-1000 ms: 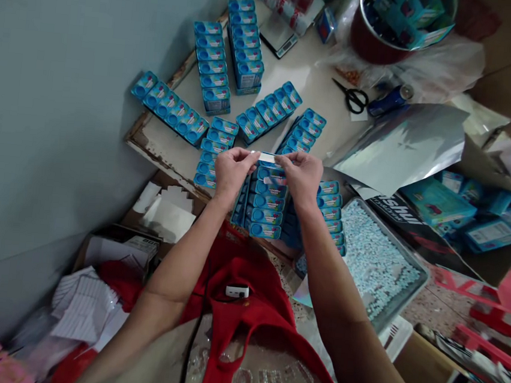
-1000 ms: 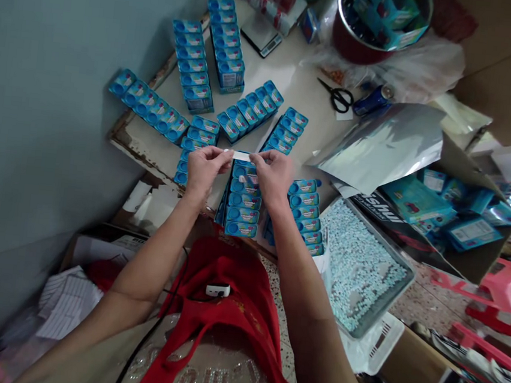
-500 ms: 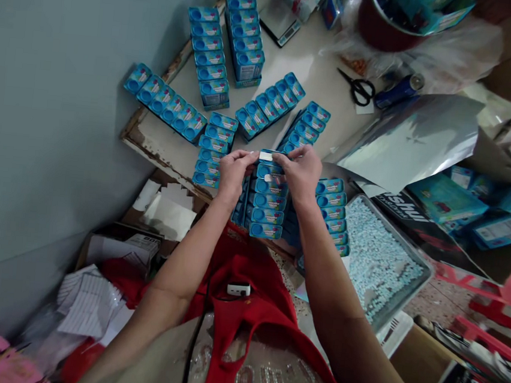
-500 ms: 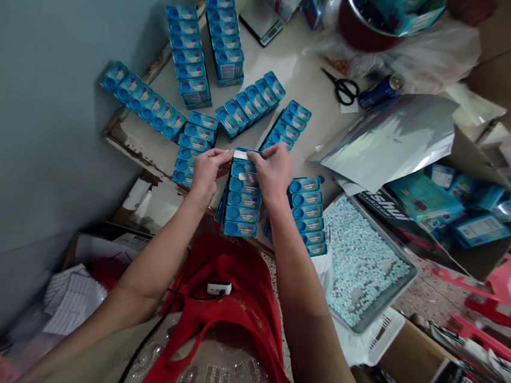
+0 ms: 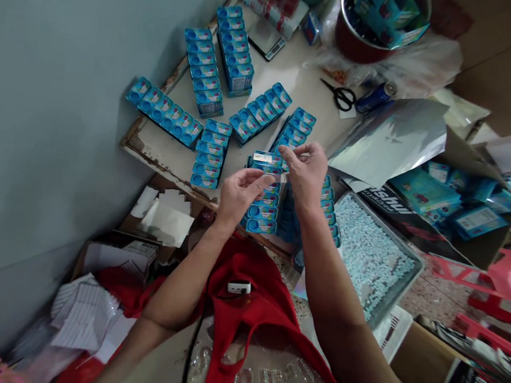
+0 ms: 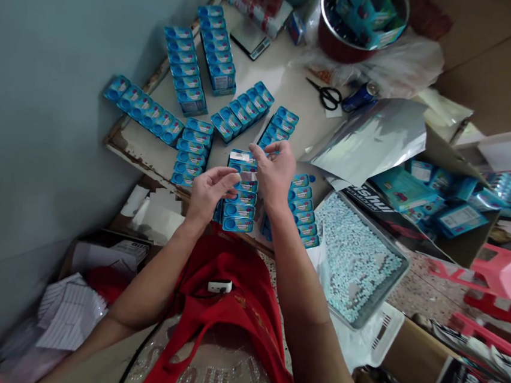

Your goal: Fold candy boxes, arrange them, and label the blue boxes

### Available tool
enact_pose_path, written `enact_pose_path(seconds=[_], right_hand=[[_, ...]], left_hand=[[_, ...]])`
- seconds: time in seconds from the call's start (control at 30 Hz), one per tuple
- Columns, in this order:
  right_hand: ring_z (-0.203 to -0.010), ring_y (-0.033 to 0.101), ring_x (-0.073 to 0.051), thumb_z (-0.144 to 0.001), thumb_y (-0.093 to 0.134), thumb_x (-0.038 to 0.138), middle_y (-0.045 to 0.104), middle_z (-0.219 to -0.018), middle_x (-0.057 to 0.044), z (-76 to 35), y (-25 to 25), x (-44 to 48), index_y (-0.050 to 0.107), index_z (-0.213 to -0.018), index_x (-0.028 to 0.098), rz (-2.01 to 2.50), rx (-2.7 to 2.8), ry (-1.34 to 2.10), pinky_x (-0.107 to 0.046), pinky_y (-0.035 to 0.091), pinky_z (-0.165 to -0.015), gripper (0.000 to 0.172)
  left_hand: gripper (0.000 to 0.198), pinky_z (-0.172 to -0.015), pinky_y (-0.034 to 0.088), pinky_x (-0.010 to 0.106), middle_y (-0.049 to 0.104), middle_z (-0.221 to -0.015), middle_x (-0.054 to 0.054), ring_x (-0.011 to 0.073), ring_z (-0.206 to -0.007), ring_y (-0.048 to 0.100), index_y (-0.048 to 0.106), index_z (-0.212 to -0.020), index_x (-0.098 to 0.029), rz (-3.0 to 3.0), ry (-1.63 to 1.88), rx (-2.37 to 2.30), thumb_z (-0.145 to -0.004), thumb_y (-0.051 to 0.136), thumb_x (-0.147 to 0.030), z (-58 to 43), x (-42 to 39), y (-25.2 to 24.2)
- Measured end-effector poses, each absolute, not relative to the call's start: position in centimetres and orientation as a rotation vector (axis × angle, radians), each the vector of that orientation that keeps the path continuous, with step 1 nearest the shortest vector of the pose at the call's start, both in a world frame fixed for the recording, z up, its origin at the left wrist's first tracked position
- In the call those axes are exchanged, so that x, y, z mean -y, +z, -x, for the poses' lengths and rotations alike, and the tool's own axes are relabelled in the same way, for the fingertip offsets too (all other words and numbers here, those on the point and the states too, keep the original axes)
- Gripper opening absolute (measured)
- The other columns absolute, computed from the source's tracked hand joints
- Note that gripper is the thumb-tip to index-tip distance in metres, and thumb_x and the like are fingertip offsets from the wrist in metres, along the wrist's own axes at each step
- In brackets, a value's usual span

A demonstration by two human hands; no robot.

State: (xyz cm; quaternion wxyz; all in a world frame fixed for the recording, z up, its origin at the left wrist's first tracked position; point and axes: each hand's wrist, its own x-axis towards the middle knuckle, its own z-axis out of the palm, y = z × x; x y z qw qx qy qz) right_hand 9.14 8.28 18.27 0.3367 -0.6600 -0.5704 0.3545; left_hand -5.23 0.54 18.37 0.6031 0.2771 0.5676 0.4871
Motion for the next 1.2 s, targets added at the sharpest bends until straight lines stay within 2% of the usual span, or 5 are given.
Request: enact_pose_path(seconds=[0.2,0.37,0.73,1.0,1.2], right_hand=[[-0.059,0.055,-0.014,-0.086,0.073,0.062,0.051,-0.064,0.006,-8.7,19.3,-6.4,0.053,-0.092,0.026,1.768,1.281,1.160,-0.028,0.044,-0.057,0.041],[-0.069,0.066,-0.017,-0.071,0.083,0.047,0.067,-0.074,0.004,-8.8,18.2,-4.8,0.055,-0.100,0.025,1.645,1.178,1.371,-0.033,0.054,-0.069,0.047],[-0.079,0.069,-0.021,-0.077,0.072,0.033,0.070,-0.081,0.001,-7.6,15.8,-6.1,0.057,-0.103,0.024,1.900,1.384,1.020,-0.036,0.052,-0.077,0.031],[-0.100,0.063,-0.026,-0.084,0.071,0.036,0.067,-0.102,-0.004,-8.4,14.2,-7.0,0.054,-0.114,0.025,2.038,1.646,0.727,-0.040,0.050,-0.088,0.036],[-0.100,0.065,-0.026,-0.099,0.047,0.023,0.070,-0.103,-0.004,-8.5,16.8,-5.7,0.055,-0.127,0.028,2.053,1.778,0.780,-0.039,0.050,-0.089,0.028]], left_hand=[[0.050,-0.058,0.057,0.025,0.073,-0.074,0.002,0.0123,-0.059,0.067,0.070,-0.077,-0.017,-0.452,1.092,-1.322,-0.062,0.093,-0.059,6.2,-0.8,17.3],[0.042,-0.057,0.057,0.023,0.072,-0.069,0.002,0.0113,-0.057,0.066,0.071,-0.074,-0.016,-0.584,1.080,-1.428,-0.067,0.092,-0.052,8.6,-1.6,16.7],[0.022,-0.051,0.053,0.021,0.071,-0.063,0.001,0.0115,-0.052,0.064,0.073,-0.073,-0.018,-0.768,1.028,-1.584,-0.078,0.085,-0.035,9.3,-4.0,14.8],[0.044,-0.054,0.051,0.020,0.066,-0.063,-0.003,0.0079,-0.054,0.058,0.065,-0.073,-0.019,-0.453,0.960,-1.461,-0.062,0.095,-0.049,7.9,-4.8,10.6],[0.049,-0.055,0.047,0.023,0.054,-0.063,-0.011,0.0072,-0.056,0.052,0.055,-0.085,-0.023,-0.416,1.016,-1.744,-0.067,0.093,-0.048,7.0,-4.6,8.9]])
